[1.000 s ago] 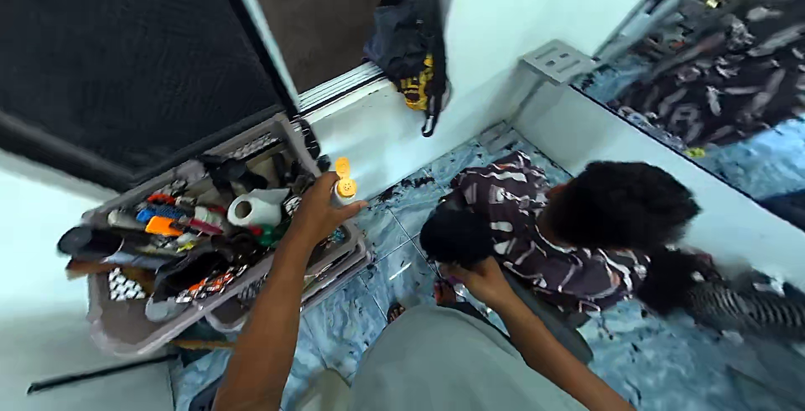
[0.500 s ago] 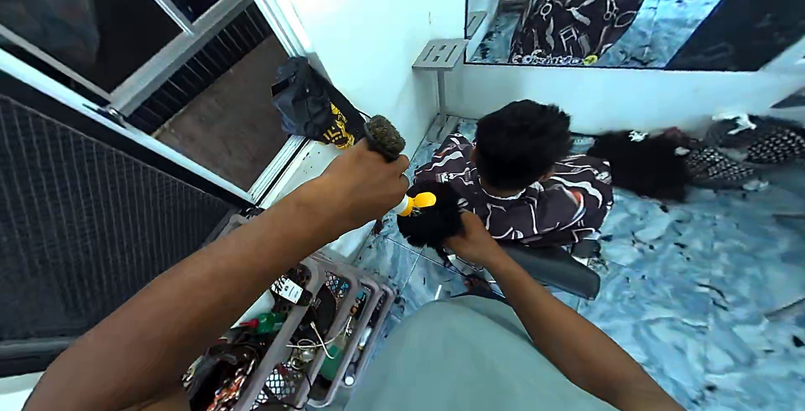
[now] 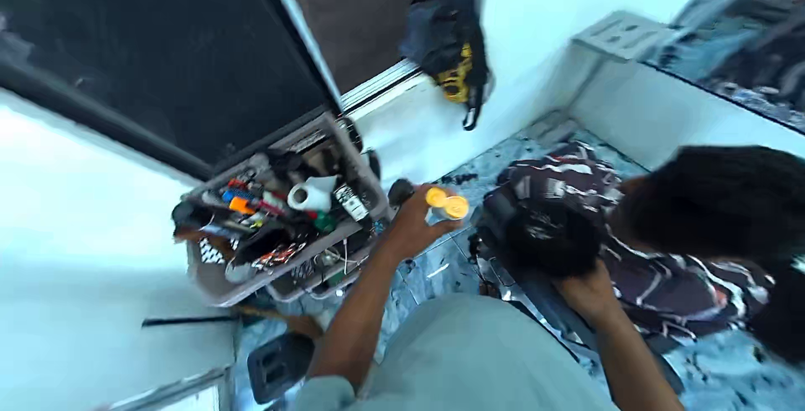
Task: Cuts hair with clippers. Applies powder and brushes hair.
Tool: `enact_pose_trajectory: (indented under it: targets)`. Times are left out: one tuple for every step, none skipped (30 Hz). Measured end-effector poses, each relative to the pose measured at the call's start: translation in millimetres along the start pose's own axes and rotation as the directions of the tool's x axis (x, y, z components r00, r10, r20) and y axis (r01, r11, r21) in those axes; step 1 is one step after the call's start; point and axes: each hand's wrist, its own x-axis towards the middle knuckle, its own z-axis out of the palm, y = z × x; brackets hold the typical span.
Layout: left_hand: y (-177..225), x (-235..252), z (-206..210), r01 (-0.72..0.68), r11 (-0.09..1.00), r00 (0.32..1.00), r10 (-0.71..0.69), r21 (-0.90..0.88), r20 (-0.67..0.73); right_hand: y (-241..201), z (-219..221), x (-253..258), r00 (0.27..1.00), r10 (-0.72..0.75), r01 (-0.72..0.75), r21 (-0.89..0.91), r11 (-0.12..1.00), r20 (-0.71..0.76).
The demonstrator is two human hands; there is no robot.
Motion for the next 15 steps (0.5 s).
enact_pose_trajectory:
  targets:
    - [-11, -25, -8, 0.093, 0.994, 0.982, -0.101, -0.059, -0.158, 9, -2, -11, 0.999, 0.05, -0.05, 0.006, 0.999, 0.016]
    - [-17, -43, -23, 0.182, 0.982, 0.936, -0.187, -0.047, -0.299, 17, -4, -22, 0.996, 0.088, -0.088, 0.007, 0.996, 0.032]
    - [-20, -58, -45, 0.297, 0.955, 0.874, -0.263, 0.023, -0.409, 23, -6, -34, 0.991, 0.126, -0.127, 0.006, 0.992, 0.053]
    - [-21, -67, -70, 0.429, 0.895, 0.813, -0.323, 0.123, -0.484, 28, -8, -44, 0.983, 0.165, -0.166, 0.012, 0.986, 0.076]
    - [-25, -73, -94, 0.568, 0.795, 0.751, -0.395, 0.214, -0.529, 30, -10, -53, 0.974, 0.2, -0.202, 0.013, 0.979, 0.107]
    - [-31, -75, -113, 0.676, 0.682, 0.691, -0.457, 0.278, -0.56, 29, -11, -59, 0.964, 0.229, -0.23, -0.004, 0.973, 0.132]
    - [-39, -74, -124, 0.745, 0.59, 0.643, -0.507, 0.312, -0.574, 29, -11, -63, 0.956, 0.256, -0.256, -0.02, 0.966, 0.144]
    - [-46, -72, -128, 0.787, 0.52, 0.604, -0.54, 0.332, -0.586, 26, -11, -65, 0.948, 0.274, -0.273, -0.028, 0.962, 0.165]
    - [-54, -69, -126, 0.813, 0.465, 0.577, -0.553, 0.352, -0.601, 23, -10, -66, 0.943, 0.28, -0.28, -0.029, 0.96, 0.178]
    - [-62, -67, -119, 0.824, 0.424, 0.563, -0.543, 0.375, -0.623, 19, -9, -66, 0.942, 0.281, -0.28, -0.028, 0.96, 0.182]
    - [-69, -66, -109, 0.833, 0.398, 0.551, -0.53, 0.384, -0.645, 14, -8, -66, 0.945, 0.274, -0.276, -0.011, 0.961, 0.177]
    - [-77, -64, -100, 0.838, 0.387, 0.543, -0.517, 0.386, -0.661, 10, -7, -66, 0.949, 0.27, -0.276, 0.015, 0.961, 0.162]
    - [-85, -64, -91, 0.838, 0.386, 0.541, -0.507, 0.385, -0.671, 6, -7, -66, 0.953, 0.266, -0.274, 0.04, 0.961, 0.145]
    - [-92, -65, -83, 0.835, 0.391, 0.545, -0.493, 0.387, -0.678, 4, -8, -67, 0.957, 0.258, -0.268, 0.064, 0.961, 0.133]
    - [-98, -68, -79, 0.832, 0.397, 0.548, -0.484, 0.387, -0.682, 3, -10, -67, 0.963, 0.238, -0.25, 0.085, 0.965, 0.125]
